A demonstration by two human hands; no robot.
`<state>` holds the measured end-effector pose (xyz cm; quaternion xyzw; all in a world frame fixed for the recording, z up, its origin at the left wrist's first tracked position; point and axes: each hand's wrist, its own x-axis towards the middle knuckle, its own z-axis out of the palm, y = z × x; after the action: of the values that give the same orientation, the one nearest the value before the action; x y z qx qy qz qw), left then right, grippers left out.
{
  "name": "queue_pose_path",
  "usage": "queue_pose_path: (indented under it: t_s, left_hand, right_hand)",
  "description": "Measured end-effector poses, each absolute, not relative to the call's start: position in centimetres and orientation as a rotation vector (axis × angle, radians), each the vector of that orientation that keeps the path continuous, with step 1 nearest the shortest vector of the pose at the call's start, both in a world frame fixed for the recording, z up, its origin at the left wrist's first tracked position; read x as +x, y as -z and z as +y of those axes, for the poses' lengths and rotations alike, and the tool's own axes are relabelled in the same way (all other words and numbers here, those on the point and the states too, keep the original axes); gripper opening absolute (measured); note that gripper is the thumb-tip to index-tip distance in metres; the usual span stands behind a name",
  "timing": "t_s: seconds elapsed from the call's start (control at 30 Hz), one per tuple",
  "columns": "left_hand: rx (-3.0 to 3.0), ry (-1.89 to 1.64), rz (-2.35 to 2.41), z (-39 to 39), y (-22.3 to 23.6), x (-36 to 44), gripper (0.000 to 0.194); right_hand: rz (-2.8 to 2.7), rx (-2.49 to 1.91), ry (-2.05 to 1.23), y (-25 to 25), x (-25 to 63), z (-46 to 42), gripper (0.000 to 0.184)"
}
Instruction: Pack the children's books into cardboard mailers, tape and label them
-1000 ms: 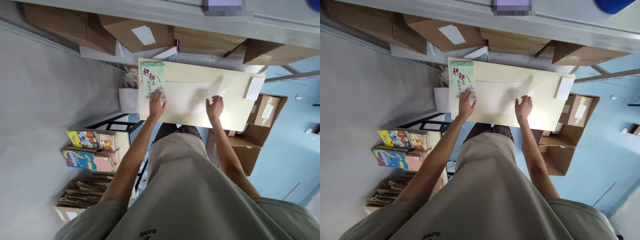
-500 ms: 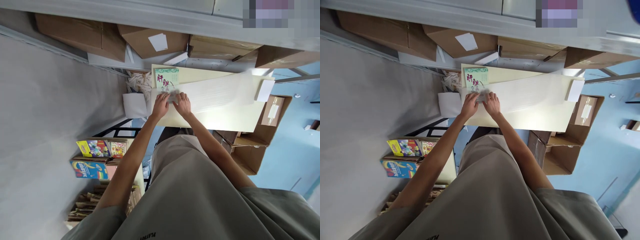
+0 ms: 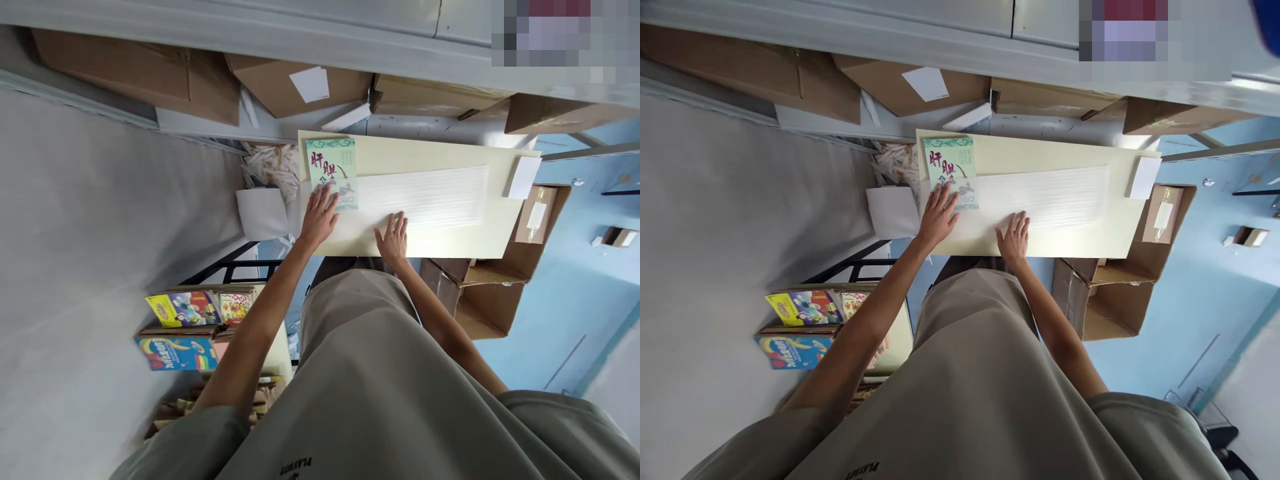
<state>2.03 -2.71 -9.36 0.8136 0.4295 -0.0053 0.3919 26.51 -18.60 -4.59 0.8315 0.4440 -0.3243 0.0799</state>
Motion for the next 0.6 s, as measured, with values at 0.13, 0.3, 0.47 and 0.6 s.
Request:
queue_pose_path:
  t_s: [0.13, 0.3, 0.47, 0.6]
  left_hand:
    - [2.060, -0.032, 1.057, -2.4, 9.7, 1.7, 0.072]
    - [1.986, -0.081, 1.050, -1.7, 9.0, 2.0, 0.059]
    - [1.713, -0.359, 1.444, 3.5, 9.4, 3.4, 0.046]
    - [1.324, -0.480, 1.701, 9.3, 11.1, 4.9, 0.060]
  right_hand:
    - [1.515, 2.460, 0.977, 2.9, 24.5, -13.0, 0.063]
    - [1.524, 2.308, 1.243, 2.3, 22.1, -6.0, 0.037]
    - [1.271, 2.329, 1.304, 3.2, 21.3, -3.8, 0.031]
    - [1.227, 2.328, 1.335, 4.0, 21.7, -3.2, 0.029]
